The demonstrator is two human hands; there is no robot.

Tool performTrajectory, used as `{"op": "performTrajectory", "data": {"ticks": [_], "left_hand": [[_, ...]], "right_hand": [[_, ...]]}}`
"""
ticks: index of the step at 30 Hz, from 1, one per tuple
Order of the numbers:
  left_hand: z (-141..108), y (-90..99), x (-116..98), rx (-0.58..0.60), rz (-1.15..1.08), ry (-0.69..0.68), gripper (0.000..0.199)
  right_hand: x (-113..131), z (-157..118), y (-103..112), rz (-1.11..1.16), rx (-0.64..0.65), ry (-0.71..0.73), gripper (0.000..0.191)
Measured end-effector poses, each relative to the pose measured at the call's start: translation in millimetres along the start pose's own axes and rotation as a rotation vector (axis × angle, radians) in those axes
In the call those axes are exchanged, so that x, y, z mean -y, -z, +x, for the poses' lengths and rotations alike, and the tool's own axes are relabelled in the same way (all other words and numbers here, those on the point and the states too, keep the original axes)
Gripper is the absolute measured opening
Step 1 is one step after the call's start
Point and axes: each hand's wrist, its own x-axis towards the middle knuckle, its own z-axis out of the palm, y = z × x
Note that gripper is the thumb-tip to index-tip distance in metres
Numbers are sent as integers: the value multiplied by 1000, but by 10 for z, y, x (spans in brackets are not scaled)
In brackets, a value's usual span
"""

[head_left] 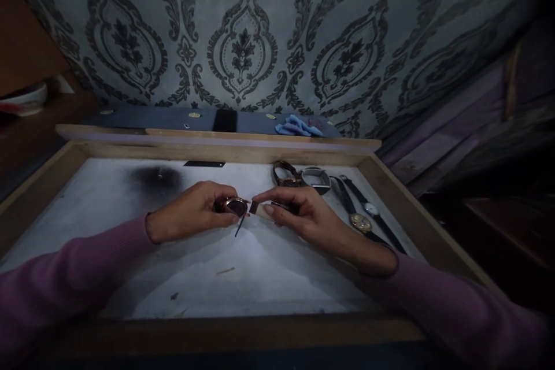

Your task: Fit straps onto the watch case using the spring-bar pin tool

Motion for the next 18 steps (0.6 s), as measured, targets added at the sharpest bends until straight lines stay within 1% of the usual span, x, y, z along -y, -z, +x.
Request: {"op": "performTrajectory", "data": {"ticks": [8,14,18], "left_hand": [[-7,9,2,-1,10,-8,19],[-12,7,-24,6,-7,4,19],[-9,7,-16,32,-39,1,17]], "right_hand": [[-1,1,-2,-6,15,-24,29],[-20,2,-8,-16,5,17,27],[-24,0,-14,-36,8,60,26]]}}
